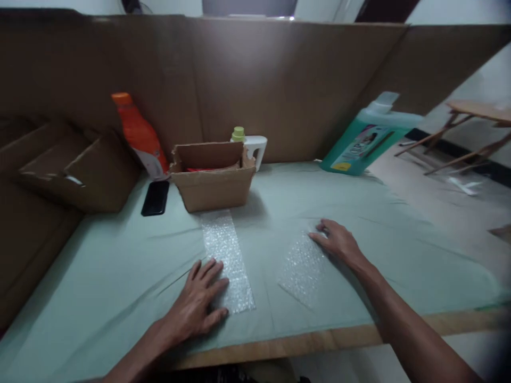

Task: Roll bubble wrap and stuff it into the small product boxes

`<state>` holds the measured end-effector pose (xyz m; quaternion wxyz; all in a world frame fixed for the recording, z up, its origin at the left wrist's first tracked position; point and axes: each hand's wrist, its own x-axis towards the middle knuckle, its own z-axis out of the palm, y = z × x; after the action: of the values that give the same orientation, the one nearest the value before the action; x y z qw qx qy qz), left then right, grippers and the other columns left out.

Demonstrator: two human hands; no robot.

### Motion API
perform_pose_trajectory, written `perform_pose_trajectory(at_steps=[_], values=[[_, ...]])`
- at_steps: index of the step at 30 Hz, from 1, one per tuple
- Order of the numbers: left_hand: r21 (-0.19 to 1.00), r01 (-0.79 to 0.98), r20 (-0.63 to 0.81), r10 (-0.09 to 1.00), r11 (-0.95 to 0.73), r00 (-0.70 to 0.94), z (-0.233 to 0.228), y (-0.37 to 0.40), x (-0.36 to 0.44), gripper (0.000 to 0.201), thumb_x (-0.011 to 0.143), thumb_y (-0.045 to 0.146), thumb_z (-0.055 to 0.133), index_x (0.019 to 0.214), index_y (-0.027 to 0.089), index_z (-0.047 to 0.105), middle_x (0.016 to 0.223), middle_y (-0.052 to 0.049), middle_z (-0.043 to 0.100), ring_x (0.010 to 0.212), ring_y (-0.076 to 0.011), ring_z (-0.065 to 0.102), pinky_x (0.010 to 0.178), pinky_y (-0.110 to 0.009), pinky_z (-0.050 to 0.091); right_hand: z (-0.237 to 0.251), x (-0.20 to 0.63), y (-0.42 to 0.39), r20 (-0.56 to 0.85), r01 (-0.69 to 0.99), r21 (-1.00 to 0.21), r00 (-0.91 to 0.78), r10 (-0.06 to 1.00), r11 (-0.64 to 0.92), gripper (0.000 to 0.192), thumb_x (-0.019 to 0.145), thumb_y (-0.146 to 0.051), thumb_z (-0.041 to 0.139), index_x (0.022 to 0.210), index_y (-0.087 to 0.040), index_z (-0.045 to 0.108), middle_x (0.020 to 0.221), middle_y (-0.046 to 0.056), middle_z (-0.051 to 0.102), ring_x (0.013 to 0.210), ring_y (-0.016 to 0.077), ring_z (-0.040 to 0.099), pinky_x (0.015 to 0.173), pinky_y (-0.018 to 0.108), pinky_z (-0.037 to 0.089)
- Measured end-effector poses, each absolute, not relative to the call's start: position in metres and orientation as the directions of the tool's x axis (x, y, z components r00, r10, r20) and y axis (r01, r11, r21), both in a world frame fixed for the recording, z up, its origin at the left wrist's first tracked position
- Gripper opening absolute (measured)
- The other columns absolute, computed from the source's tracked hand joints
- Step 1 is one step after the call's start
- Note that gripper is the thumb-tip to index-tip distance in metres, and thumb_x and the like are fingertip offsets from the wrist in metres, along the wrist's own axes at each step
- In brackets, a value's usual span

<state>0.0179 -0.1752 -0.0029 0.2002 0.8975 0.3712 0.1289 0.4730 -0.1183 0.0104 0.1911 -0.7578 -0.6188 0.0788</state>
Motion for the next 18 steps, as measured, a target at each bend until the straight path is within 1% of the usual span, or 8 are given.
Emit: perform_pose_trajectory(at_steps=[2, 4, 7, 9, 10, 14, 16, 18], values=[[0.469, 0.63, -0.021, 0.705, -0.619, 0.709, 0.005, -0.178, 0.02, 0.048, 0.085, 0.043, 0.065, 0.128, 0.024, 0.064, 0.154, -0.013, 0.048, 0.146, -0.0375, 0.036, 0.12, -0.066, 0.02, 0.008, 0.467, -0.119, 0.108, 0.906, -0.409, 0.173, 0.979, -0.115, 0.019, 0.077, -0.041, 0.055, 0.074, -0.023, 0.06, 0.103, 0.013, 0.074, 0.1, 0.0319, 0.068, 0.089, 0.046, 0.053], [0.498, 0.65, -0.048, 0.73, -0.574, 0.682, 0.014, -0.175, 0.016, 0.04, 0.086, 0.042, 0.064, 0.121, 0.023, 0.067, 0.152, -0.013, 0.051, 0.146, -0.0369, 0.037, 0.12, -0.066, 0.019, 0.012, 0.461, -0.117, 0.094, 0.901, -0.426, 0.128, 0.987, -0.076, 0.022, 0.08, -0.041, 0.052, 0.081, -0.022, 0.063, 0.107, 0.012, 0.075, 0.098, 0.029, 0.069, 0.086, 0.042, 0.053], [0.551, 0.64, -0.006, 0.764, -0.536, 0.645, 0.022, -0.174, 0.007, 0.04, 0.084, 0.042, 0.066, 0.119, 0.023, 0.068, 0.15, -0.014, 0.053, 0.145, -0.037, 0.038, 0.119, -0.066, 0.02, 0.021, 0.458, -0.116, 0.085, 0.933, -0.343, 0.141, 0.986, -0.104, 0.041, 0.078, -0.048, 0.059, 0.107, -0.019, 0.066, 0.118, 0.018, 0.072, 0.105, 0.0359, 0.067, 0.088, 0.049, 0.05], [0.588, 0.625, 0.06, 0.799, -0.513, 0.599, 0.021, -0.18, 0.005, 0.045, 0.084, 0.039, 0.066, 0.125, 0.021, 0.065, 0.151, -0.015, 0.052, 0.145, -0.0363, 0.039, 0.119, -0.064, 0.022, 0.022, 0.458, -0.118, 0.069, 0.953, -0.256, 0.182, 0.981, -0.159, 0.046, 0.072, -0.048, 0.066, 0.106, -0.016, 0.067, 0.12, 0.023, 0.069, 0.109, 0.0428, 0.064, 0.087, 0.055, 0.048], [0.61, 0.617, 0.099, 0.82, -0.498, 0.564, 0.019, -0.184, 0.005, 0.046, 0.084, 0.037, 0.065, 0.127, 0.02, 0.064, 0.151, -0.016, 0.051, 0.145, -0.0355, 0.04, 0.119, -0.062, 0.025, 0.022, 0.457, -0.12, 0.054, 0.957, -0.229, 0.194, 0.979, -0.177, 0.041, 0.071, -0.045, 0.067, 0.099, -0.016, 0.067, 0.116, 0.023, 0.07, 0.107, 0.0438, 0.064, 0.085, 0.055, 0.048], [0.731, 0.53, 0.212, 0.882, -0.429, 0.422, 0.012, -0.195, 0.025, 0.044, 0.085, 0.027, 0.06, 0.129, 0.018, 0.062, 0.141, -0.016, 0.06, 0.134, -0.0302, 0.053, 0.114, -0.054, 0.038, 0.028, 0.438, -0.135, 0.004, 0.957, -0.263, 0.126, 0.992, -0.12, 0.016, 0.076, -0.037, 0.058, 0.077, -0.021, 0.063, 0.093, 0.013, 0.074, 0.09, 0.031, 0.069, 0.079, 0.042, 0.052], [0.799, 0.463, 0.205, 0.898, -0.384, 0.389, 0.014, -0.195, 0.045, 0.056, 0.083, 0.026, 0.062, 0.138, 0.018, 0.054, 0.143, -0.016, 0.058, 0.135, -0.0293, 0.051, 0.115, -0.053, 0.038, 0.047, 0.419, -0.149, 0.008, 0.949, -0.312, 0.05, 0.999, -0.045, 0.019, 0.081, -0.04, 0.055, 0.078, -0.023, 0.062, 0.083, 0.008, 0.074, 0.077, 0.0243, 0.069, 0.072, 0.036, 0.053], [0.863, 0.387, 0.168, 0.907, -0.325, 0.387, 0.02, -0.194, 0.069, 0.078, 0.078, 0.029, 0.069, 0.149, 0.016, 0.041, 0.154, -0.018, 0.046, 0.143, -0.0316, 0.042, 0.119, -0.054, 0.032, 0.08, 0.397, -0.17, 0.042, 0.899, -0.422, -0.107, 0.993, 0.114, 0.026, 0.087, -0.048, 0.054, 0.081, -0.024, 0.064, 0.078, 0.005, 0.072, 0.068, 0.0214, 0.067, 0.065, 0.034, 0.053]])
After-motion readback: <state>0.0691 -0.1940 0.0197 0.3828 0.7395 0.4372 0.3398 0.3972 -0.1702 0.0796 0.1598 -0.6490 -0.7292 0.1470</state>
